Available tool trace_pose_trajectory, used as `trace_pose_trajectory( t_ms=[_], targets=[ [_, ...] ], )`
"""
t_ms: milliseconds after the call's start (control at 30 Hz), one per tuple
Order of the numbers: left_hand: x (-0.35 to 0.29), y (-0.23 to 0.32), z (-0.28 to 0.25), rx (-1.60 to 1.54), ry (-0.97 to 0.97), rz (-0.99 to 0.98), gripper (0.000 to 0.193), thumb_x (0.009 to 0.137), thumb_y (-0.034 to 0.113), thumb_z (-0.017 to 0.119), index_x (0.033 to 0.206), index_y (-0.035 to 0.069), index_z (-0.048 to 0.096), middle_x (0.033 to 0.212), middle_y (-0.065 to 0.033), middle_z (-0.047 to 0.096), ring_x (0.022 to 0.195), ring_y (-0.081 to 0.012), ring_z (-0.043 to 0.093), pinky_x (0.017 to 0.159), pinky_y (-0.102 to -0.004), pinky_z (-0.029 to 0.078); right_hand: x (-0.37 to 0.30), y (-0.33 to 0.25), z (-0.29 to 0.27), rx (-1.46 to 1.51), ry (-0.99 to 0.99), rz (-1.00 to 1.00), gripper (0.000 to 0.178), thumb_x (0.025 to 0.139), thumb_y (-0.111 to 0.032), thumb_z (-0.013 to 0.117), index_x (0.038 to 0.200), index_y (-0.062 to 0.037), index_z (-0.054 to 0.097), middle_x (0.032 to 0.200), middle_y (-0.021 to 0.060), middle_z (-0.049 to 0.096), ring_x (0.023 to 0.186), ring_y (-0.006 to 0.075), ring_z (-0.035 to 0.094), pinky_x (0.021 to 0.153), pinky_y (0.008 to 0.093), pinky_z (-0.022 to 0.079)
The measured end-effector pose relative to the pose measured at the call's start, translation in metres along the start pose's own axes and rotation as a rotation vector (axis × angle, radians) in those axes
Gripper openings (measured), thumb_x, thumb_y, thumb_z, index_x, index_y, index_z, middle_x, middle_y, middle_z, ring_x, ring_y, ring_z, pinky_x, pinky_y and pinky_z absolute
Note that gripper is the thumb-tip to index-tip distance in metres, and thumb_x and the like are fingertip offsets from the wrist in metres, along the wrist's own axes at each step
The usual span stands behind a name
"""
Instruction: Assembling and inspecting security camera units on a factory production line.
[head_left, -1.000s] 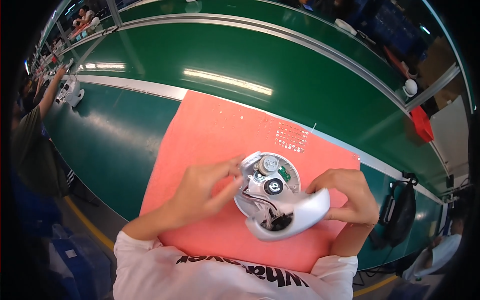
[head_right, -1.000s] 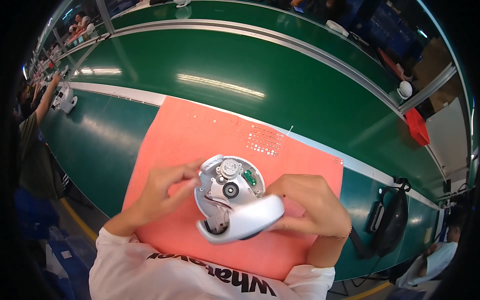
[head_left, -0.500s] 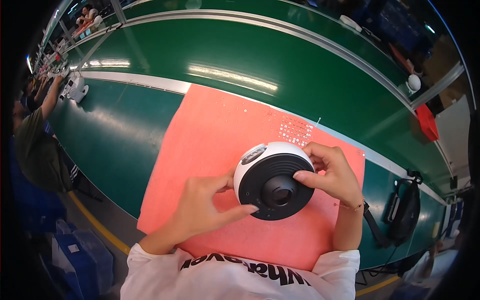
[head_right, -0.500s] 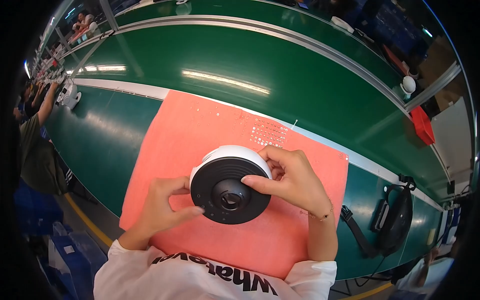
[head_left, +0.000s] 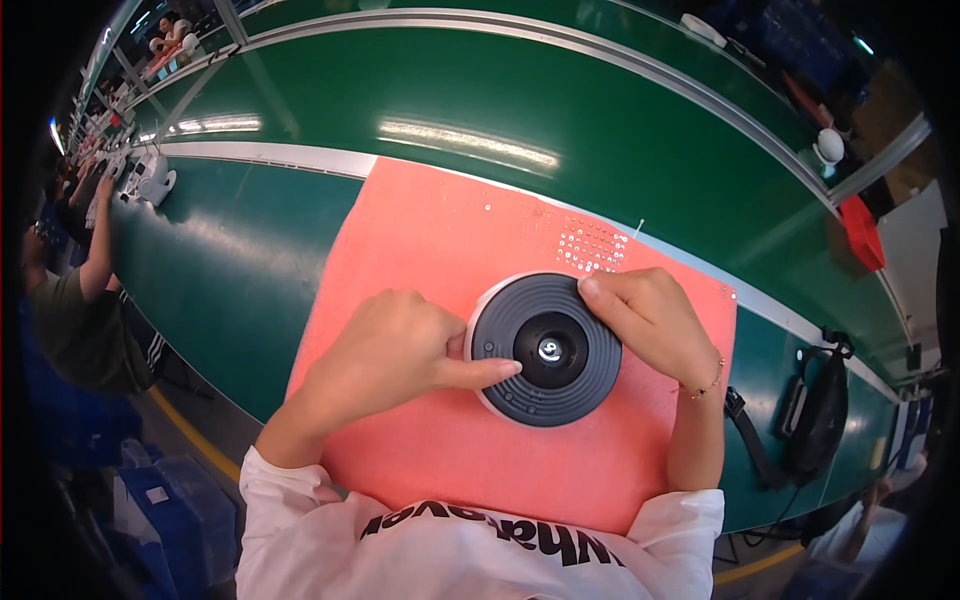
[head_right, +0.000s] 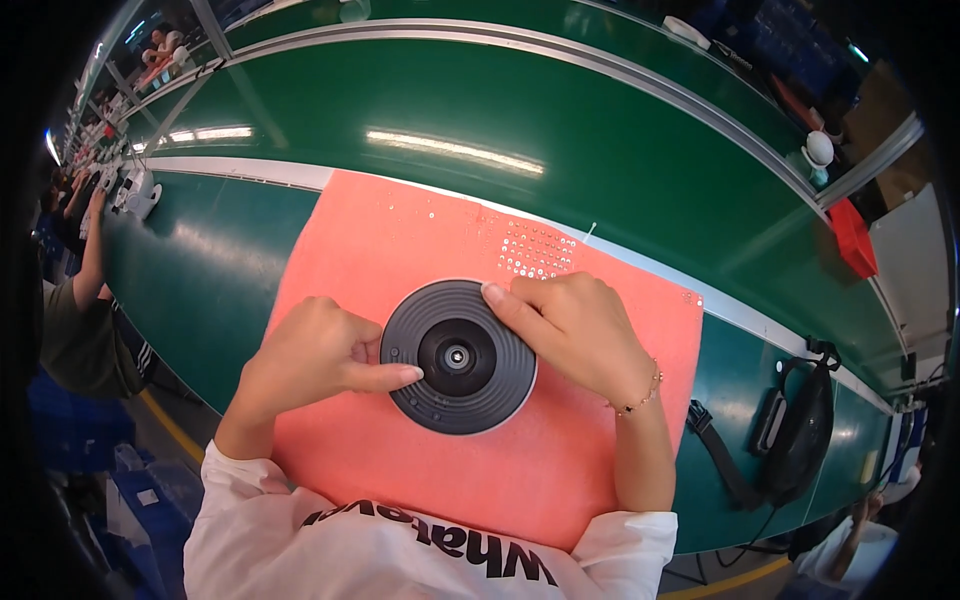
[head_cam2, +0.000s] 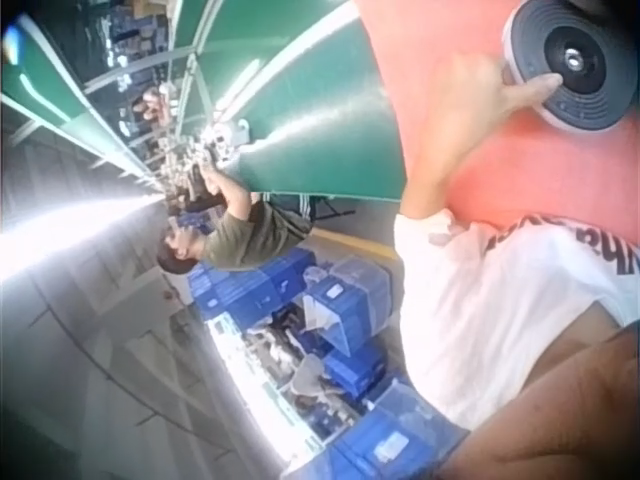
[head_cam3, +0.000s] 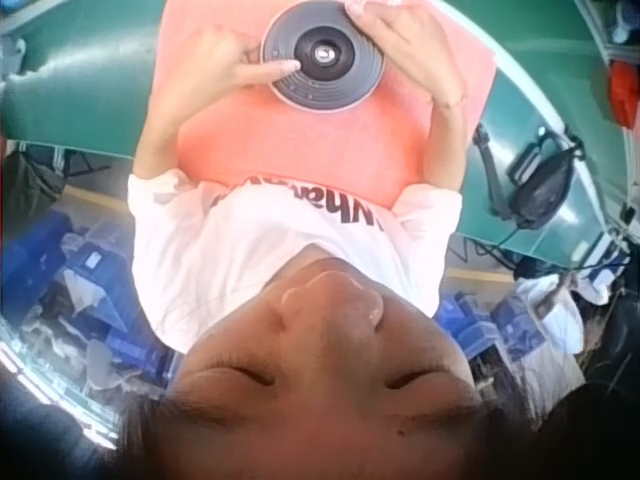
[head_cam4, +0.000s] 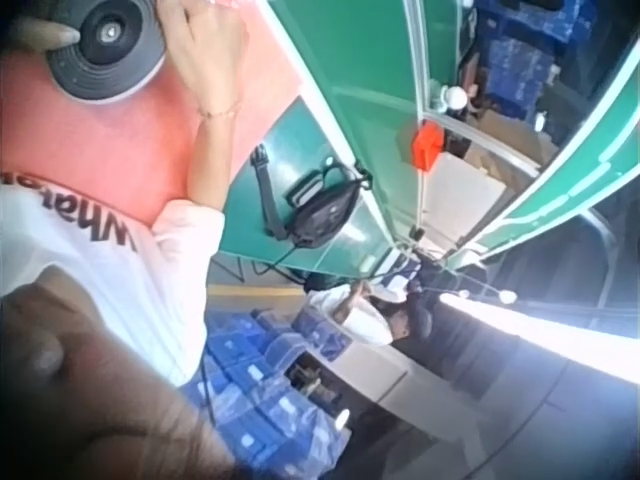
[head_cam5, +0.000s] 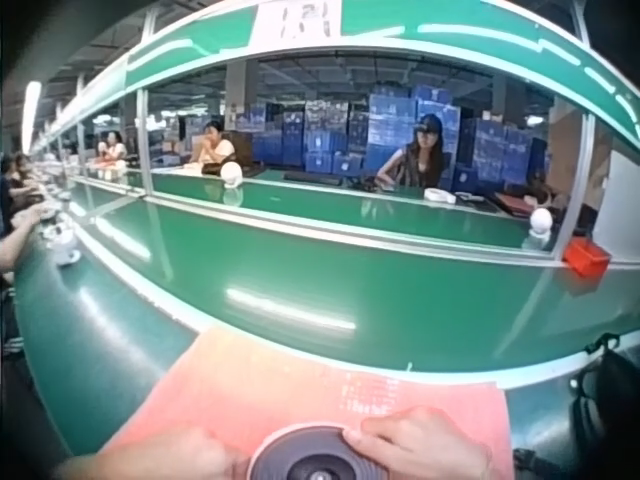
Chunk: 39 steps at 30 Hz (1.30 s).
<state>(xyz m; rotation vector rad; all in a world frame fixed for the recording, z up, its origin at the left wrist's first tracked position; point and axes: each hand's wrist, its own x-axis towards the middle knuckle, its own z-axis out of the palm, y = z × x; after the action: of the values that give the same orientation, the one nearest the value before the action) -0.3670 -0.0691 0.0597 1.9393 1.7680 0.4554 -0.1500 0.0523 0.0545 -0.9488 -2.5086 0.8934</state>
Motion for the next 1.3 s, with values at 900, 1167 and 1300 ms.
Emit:
trace_pose_trajectory(
  t_ms=[900,1167,1300],
  targets=[
    [-0.002,0.003,0.004,0.028,0.034,0.002,0.045,0.068,0.041,0.073,0.052,0.002,0.057,0.042,-0.0108,0.045,0.037,-0.0244,0.046,0.042,-0.0315,0.035,-0.026,-0.039,0.008,-0.070,-0.103,-0.555,0.047,0.074,-0.008,0.066,0.118,-0.0029,0.050,0.116,0.0105,0.057,0.108,0.0285,0.052,0.092,0.0427,0.038],
    [0.005,0.004,0.005,0.036,-0.034,-0.072,0.043,0.070,0.041,0.070,0.057,0.001,0.061,0.045,-0.0116,0.051,0.042,-0.0262,0.052,0.047,-0.0325,0.041,-0.017,-0.010,0.014,0.119,0.184,-0.168,0.052,0.083,-0.030,0.062,0.120,0.0020,0.042,0.117,0.0219,0.053,0.105,0.0355,0.055,0.088,0.0403,0.043],
    [0.003,-0.021,0.043,-0.519,-0.103,-0.163,0.051,0.073,0.045,0.068,0.091,-0.002,0.064,0.075,-0.0148,0.064,0.073,-0.0236,0.063,0.068,-0.0337,0.049,-0.007,-0.001,0.020,0.425,-0.144,0.133,0.040,0.089,-0.034,0.055,0.107,0.0019,0.052,0.092,0.0183,0.065,0.087,0.0298,0.064,0.077,0.0346,0.049]
  ],
)
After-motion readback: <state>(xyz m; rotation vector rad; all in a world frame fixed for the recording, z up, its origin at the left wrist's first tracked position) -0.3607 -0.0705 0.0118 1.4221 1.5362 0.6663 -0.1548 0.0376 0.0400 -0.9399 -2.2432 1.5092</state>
